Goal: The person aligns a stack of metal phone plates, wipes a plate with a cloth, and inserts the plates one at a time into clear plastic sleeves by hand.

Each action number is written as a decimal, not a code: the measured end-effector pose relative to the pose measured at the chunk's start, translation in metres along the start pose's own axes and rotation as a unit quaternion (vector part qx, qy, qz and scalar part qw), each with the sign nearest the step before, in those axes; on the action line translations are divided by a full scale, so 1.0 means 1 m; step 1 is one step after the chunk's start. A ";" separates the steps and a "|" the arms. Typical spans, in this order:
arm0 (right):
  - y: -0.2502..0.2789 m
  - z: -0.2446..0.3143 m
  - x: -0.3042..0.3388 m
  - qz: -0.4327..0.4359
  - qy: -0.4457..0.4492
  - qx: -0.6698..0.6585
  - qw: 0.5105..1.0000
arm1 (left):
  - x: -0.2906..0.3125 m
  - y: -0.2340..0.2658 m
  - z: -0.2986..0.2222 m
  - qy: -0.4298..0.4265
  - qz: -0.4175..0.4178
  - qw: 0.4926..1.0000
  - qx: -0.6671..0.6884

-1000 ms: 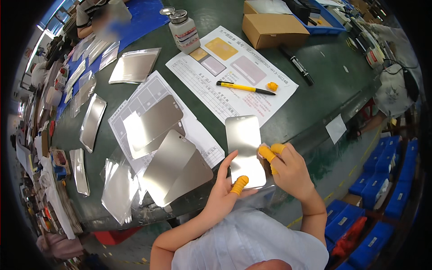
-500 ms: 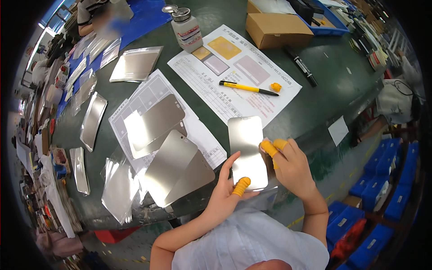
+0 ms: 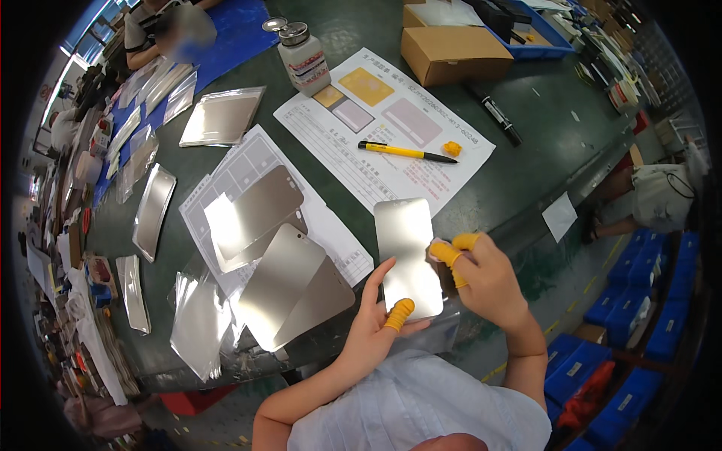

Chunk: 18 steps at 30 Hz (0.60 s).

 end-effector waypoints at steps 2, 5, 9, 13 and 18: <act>0.000 0.003 0.004 0.006 -0.006 0.006 1.000 | 0.000 0.001 0.000 0.001 -0.001 1.000 0.000; 0.003 0.003 0.007 0.042 0.018 0.018 0.999 | 0.000 0.001 0.000 -0.002 -0.002 1.000 0.002; -0.002 0.002 0.005 0.013 0.034 0.033 0.999 | 0.000 0.001 0.001 -0.008 0.000 1.000 0.000; -0.003 0.001 0.008 0.022 0.059 0.045 0.997 | -0.001 0.002 0.002 -0.013 -0.005 1.000 -0.001; -0.003 0.005 -0.003 0.011 0.066 0.057 0.996 | 0.000 0.001 0.001 -0.004 -0.010 1.000 -0.003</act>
Point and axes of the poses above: each hand's wrist, its own x-axis away from the middle knuckle, its own y-axis out of the back of the hand, z = x × y, the point moved 2 cm from there along -x, towards the middle knuckle, and after that the axes turned 13 degrees about -z, right-handed, at the moved point
